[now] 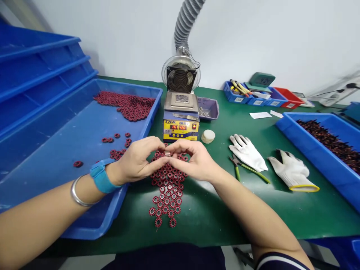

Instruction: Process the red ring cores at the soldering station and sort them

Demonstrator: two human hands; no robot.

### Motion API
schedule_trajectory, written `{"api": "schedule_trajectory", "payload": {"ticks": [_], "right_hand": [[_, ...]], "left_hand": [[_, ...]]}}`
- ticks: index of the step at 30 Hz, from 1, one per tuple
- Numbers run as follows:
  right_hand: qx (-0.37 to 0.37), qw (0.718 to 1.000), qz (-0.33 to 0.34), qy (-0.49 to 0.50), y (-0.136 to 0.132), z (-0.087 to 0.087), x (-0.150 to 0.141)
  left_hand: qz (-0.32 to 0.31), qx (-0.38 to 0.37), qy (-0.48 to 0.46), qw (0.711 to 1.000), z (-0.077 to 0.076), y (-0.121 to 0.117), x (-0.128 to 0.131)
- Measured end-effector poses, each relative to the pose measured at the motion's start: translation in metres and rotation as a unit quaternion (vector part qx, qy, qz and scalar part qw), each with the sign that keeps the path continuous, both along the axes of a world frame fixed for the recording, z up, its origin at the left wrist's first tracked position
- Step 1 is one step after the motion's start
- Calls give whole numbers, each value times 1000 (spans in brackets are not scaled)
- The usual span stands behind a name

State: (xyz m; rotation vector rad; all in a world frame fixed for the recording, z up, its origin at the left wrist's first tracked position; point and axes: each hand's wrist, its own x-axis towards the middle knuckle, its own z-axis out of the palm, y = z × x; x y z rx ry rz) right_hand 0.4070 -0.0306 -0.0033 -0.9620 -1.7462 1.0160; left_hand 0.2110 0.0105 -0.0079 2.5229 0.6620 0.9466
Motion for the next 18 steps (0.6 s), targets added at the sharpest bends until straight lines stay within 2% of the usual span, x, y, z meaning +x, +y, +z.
{"api": "schedule_trajectory", "payload": {"ticks": [2, 4, 6, 9, 11, 14, 16, 18], "right_hand": [[-26, 1000, -7, 13, 0, 0, 0], [-66, 997, -12, 46, 1, -2, 1], [-107, 990, -23, 87, 3, -4, 3], [-136, 979, -54, 141, 7, -5, 3], [-140, 974, -65, 164, 8, -4, 1], [-133, 974, -63, 174, 8, -2, -5], [-128, 975, -60, 173, 8, -1, -7], [-131, 974, -60, 176, 7, -1, -7]], "left_hand": [[8, 25, 8, 1000, 2, -1, 1], [13, 20, -7, 1000, 4, -2, 0], [50, -11, -57, 997, 6, -3, -2], [124, -97, -162, 974, 9, -3, -4], [105, -179, -175, 962, 11, -5, -2], [24, -280, -120, 952, 12, -11, 4], [4, -296, -115, 948, 14, -13, 8], [33, -289, -164, 943, 15, -11, 8]]}}
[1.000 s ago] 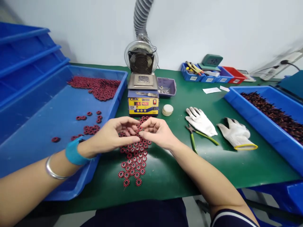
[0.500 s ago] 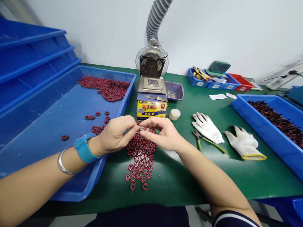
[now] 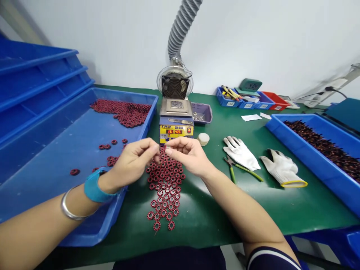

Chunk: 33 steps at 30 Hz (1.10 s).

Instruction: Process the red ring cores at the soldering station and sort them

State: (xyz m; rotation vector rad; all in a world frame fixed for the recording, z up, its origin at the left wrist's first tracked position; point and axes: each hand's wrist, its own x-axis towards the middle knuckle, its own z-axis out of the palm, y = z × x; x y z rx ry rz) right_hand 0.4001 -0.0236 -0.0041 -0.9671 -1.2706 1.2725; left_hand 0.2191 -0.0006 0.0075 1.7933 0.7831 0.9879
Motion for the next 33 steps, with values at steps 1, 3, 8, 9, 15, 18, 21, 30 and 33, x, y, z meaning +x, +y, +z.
{"api": "schedule_trajectory", "payload": {"ticks": [1, 3, 8, 9, 15, 18, 21, 30, 33], "right_hand": [[-5, 1000, -2, 4, 0, 0, 1], [-24, 1000, -11, 15, 3, 3, 5], [-47, 998, -51, -7, 37, 29, 21], [-44, 997, -59, -21, 49, 37, 24], [-40, 971, -163, -171, 137, 74, 34], [-38, 934, -224, -275, 172, 81, 34], [-30, 896, -242, -370, 191, 84, 32], [-46, 815, -217, -535, 210, 79, 20], [-38, 803, -219, -552, 216, 73, 19]], "left_hand": [[40, -2, -30, 999, 1, 3, -1], [130, -14, -96, 987, 2, 12, -5], [153, -63, -96, 981, -8, 25, -8], [120, -69, -62, 988, -11, 23, -6], [-60, -87, 116, 988, -30, 11, 4], [-71, -84, 138, 984, -32, 11, 4], [-76, -77, 151, 983, -32, 13, 3], [-99, -63, 173, 978, -34, 13, 4], [-102, -55, 179, 977, -35, 14, 3]]}}
